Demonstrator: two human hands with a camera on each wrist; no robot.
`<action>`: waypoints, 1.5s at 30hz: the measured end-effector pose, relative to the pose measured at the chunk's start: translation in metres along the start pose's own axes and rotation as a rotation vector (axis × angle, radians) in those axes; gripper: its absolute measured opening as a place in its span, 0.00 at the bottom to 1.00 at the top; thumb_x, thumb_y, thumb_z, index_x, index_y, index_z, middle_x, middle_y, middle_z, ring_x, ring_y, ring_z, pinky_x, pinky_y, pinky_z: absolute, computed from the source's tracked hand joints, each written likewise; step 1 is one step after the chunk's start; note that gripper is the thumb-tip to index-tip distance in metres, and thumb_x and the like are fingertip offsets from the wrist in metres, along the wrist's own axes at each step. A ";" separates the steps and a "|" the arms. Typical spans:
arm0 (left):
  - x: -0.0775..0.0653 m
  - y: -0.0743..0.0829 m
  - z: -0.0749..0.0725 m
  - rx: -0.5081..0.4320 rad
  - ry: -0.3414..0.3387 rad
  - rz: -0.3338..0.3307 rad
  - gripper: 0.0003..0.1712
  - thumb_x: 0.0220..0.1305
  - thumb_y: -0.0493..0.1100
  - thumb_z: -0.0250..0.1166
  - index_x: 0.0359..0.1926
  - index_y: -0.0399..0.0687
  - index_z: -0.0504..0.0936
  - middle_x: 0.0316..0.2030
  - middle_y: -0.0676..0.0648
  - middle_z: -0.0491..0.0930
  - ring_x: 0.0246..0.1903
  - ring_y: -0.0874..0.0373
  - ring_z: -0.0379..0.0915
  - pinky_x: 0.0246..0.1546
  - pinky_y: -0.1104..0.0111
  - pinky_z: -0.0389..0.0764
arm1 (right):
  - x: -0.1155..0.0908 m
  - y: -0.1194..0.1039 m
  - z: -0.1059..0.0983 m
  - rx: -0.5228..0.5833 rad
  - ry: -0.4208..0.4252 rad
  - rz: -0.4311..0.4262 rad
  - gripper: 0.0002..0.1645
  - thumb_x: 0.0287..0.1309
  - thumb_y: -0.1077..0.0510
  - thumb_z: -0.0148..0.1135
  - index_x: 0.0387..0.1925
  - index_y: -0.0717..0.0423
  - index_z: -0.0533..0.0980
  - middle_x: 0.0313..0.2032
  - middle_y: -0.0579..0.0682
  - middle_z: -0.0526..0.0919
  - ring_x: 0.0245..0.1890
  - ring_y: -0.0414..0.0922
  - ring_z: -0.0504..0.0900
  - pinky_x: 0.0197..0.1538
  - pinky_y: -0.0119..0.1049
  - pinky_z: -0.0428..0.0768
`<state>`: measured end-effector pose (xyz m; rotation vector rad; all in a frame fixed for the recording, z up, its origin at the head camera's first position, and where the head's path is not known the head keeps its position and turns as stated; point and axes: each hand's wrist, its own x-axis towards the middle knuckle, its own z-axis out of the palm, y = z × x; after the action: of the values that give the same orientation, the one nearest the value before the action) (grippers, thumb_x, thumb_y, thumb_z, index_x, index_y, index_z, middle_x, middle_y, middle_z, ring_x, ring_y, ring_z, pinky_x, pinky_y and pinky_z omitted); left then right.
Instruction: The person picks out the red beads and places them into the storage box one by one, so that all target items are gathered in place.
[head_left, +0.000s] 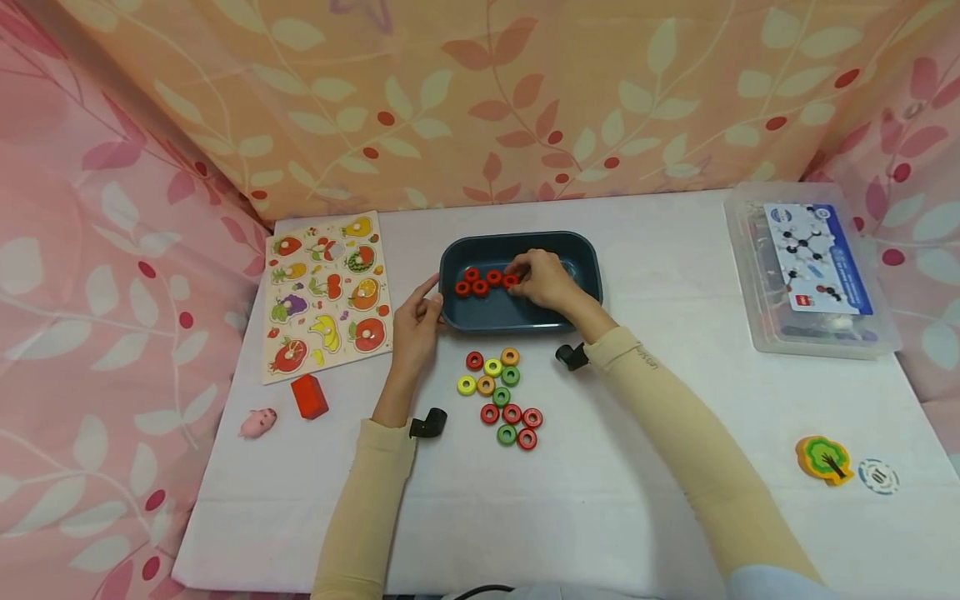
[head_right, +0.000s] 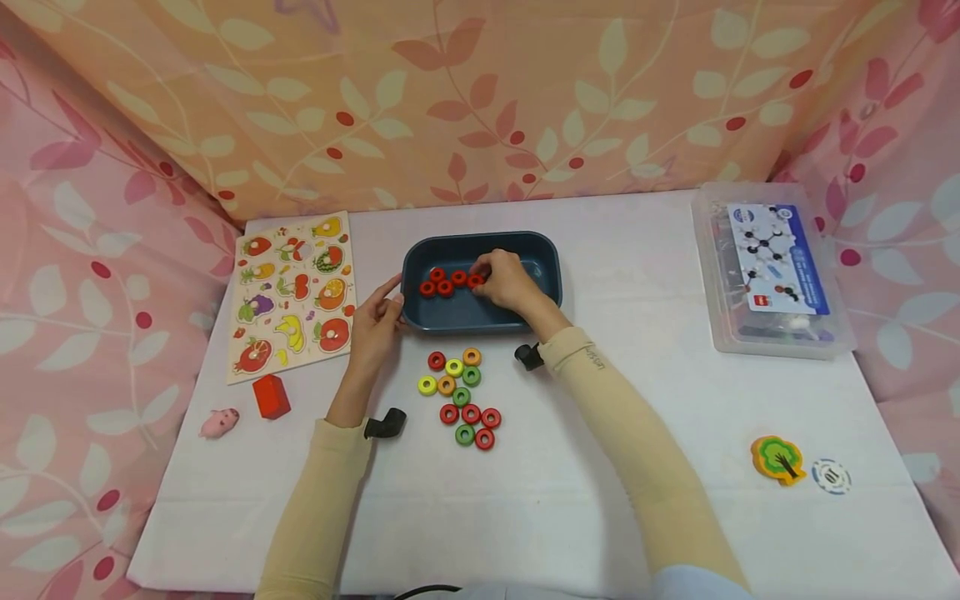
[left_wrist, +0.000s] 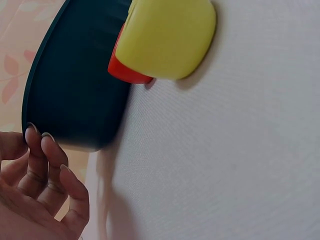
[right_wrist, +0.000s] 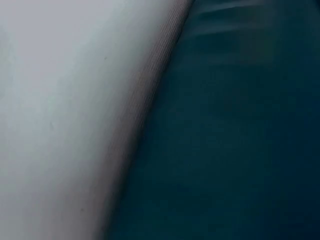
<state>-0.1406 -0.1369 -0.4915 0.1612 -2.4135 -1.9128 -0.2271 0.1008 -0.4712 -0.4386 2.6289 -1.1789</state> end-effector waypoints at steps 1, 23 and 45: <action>0.001 0.000 0.000 -0.002 -0.003 -0.002 0.23 0.76 0.46 0.55 0.69 0.57 0.73 0.35 0.30 0.80 0.35 0.33 0.78 0.39 0.52 0.82 | 0.000 -0.001 0.000 0.011 -0.003 0.002 0.18 0.53 0.65 0.74 0.48 0.61 0.84 0.44 0.58 0.80 0.38 0.49 0.83 0.45 0.42 0.80; 0.000 -0.002 0.000 0.003 0.011 0.025 0.22 0.76 0.48 0.56 0.68 0.60 0.75 0.28 0.43 0.79 0.31 0.42 0.79 0.33 0.66 0.81 | -0.087 -0.027 -0.021 0.122 0.096 -0.244 0.20 0.56 0.60 0.74 0.51 0.52 0.81 0.48 0.50 0.84 0.48 0.48 0.82 0.51 0.46 0.80; -0.016 0.040 -0.004 -0.010 -0.030 -0.005 0.24 0.77 0.38 0.53 0.70 0.42 0.71 0.37 0.23 0.78 0.38 0.27 0.77 0.45 0.40 0.78 | -0.159 -0.003 0.024 0.009 -0.435 -0.199 0.18 0.49 0.60 0.76 0.43 0.46 0.84 0.41 0.38 0.84 0.41 0.42 0.79 0.48 0.35 0.79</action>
<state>-0.1263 -0.1298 -0.4512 0.1384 -2.4243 -1.9427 -0.0713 0.1397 -0.4713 -0.8636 2.2426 -1.0087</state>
